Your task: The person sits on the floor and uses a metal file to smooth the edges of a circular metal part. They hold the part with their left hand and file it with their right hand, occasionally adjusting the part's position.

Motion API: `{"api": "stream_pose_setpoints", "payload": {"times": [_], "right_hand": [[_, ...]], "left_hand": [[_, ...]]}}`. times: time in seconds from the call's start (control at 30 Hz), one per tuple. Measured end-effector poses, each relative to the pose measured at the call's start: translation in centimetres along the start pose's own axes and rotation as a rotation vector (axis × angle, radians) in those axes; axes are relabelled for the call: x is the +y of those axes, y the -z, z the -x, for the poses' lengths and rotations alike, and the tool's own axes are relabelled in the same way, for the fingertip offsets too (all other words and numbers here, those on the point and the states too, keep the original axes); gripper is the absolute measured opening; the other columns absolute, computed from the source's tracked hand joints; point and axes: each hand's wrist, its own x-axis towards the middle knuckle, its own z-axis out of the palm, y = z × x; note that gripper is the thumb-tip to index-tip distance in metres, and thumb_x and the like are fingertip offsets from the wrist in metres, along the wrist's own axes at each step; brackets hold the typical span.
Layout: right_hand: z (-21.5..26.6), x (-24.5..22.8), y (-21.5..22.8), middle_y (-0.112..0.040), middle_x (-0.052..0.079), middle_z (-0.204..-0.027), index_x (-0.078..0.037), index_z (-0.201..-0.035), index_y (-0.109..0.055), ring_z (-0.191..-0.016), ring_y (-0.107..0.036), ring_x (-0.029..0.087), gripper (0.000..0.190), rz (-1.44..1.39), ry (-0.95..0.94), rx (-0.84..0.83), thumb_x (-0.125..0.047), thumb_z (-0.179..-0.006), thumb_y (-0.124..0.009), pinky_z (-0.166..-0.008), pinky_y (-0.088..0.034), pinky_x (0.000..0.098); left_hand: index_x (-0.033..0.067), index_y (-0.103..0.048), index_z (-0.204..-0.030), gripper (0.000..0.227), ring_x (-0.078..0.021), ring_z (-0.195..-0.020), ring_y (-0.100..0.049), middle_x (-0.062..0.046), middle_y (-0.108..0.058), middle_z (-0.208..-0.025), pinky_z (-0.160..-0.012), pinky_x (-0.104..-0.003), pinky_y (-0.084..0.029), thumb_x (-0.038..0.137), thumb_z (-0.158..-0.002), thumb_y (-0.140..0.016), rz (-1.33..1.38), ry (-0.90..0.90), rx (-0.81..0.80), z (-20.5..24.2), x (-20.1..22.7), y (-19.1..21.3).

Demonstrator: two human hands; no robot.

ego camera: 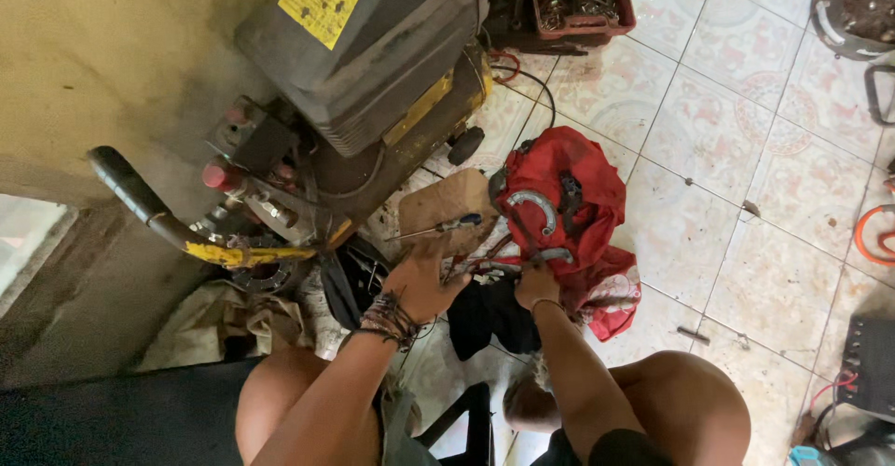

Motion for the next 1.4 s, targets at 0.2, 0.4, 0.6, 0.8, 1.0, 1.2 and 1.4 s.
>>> {"api": "stream_pose_setpoints", "payload": {"times": [0.2, 0.4, 0.6, 0.8, 1.0, 1.2, 1.4], "right_hand": [[1.1, -0.8, 2.2, -0.061, 0.014, -0.137, -0.017, -0.122, -0.075, -0.123, -0.064, 0.036, 0.047, -0.041, -0.078, -0.063, -0.041, -0.084, -0.06, -0.098, -0.055, 0.0489], [3.5, -2.2, 3.4, -0.073, 0.019, -0.118, -0.006, -0.111, -0.074, -0.113, -0.07, 0.038, 0.043, -0.112, -0.003, 0.035, -0.037, -0.087, -0.058, -0.092, -0.059, 0.0505], [4.6, -3.9, 6.0, -0.076, 0.021, -0.105, -0.006, -0.104, -0.077, -0.106, -0.071, 0.039, 0.052, -0.292, 0.002, 0.101, -0.049, -0.079, -0.062, -0.087, -0.058, 0.0488], [5.5, -6.1, 12.7, -0.072, 0.028, -0.113, 0.001, -0.111, -0.075, -0.119, -0.062, 0.048, 0.057, -0.524, 0.154, 0.108, -0.046, -0.084, -0.06, -0.099, -0.047, 0.0597], [0.1, -4.0, 15.3, -0.071, 0.013, -0.088, -0.006, -0.107, -0.074, -0.075, -0.073, 0.027, 0.025, -1.224, 0.377, -0.009, -0.029, -0.096, -0.072, -0.055, -0.062, 0.0374], [13.1, -7.3, 17.1, -0.067, 0.003, -0.082, -0.009, -0.107, -0.069, -0.071, -0.072, 0.018, 0.023, -1.563, 0.372, -0.209, -0.026, -0.092, -0.075, -0.055, -0.06, 0.0283], [17.6, -9.7, 19.2, -0.059, 0.004, -0.098, -0.004, -0.115, -0.067, -0.091, -0.068, 0.019, 0.026, -1.468, 0.475, -0.238, -0.021, -0.095, -0.071, -0.077, -0.064, 0.0383]], "left_hand": [[0.0064, -0.057, -0.142, 0.087, -0.0278, -0.042, -0.062, -0.029, -0.068, -0.098, -0.034, -0.039, -0.052, 0.07, -0.083, -0.065, -0.048, 0.021, -0.052, 0.2, -1.0, -1.9], [0.0026, -0.054, -0.144, 0.092, -0.0166, -0.03, -0.043, -0.021, -0.064, -0.061, -0.028, -0.033, -0.043, 0.076, -0.088, -0.055, -0.055, 0.075, -0.143, 2.4, -10.4, -10.7], [0.0017, -0.053, -0.136, 0.071, -0.0097, -0.033, -0.039, -0.013, -0.061, -0.054, -0.034, -0.026, -0.036, 0.057, -0.092, -0.056, -0.231, 0.125, -0.24, 0.1, -3.2, -1.7], [-0.001, -0.061, -0.134, 0.067, -0.0128, -0.046, -0.043, -0.01, -0.062, -0.07, -0.05, -0.026, -0.04, 0.056, -0.105, -0.04, -0.874, 0.267, 0.178, -0.5, -4.5, -8.8], [-0.0004, -0.061, -0.128, 0.059, -0.0127, -0.047, -0.043, -0.009, -0.061, -0.07, -0.051, -0.027, -0.04, 0.051, -0.106, -0.041, -0.525, 0.231, 0.144, -0.2, -3.4, -9.2], [0.0004, -0.062, -0.121, 0.051, -0.0125, -0.048, -0.044, -0.006, -0.06, -0.07, -0.053, -0.028, -0.04, 0.044, -0.107, -0.041, -0.13, 0.146, 0.181, 0.2, -1.6, -8.0], [0.0015, -0.062, -0.113, 0.043, -0.0121, -0.049, -0.044, -0.004, -0.059, -0.07, -0.055, -0.028, -0.04, 0.038, -0.108, -0.041, 0.245, 0.061, 0.248, -0.9, 0.0, -5.7]]}}
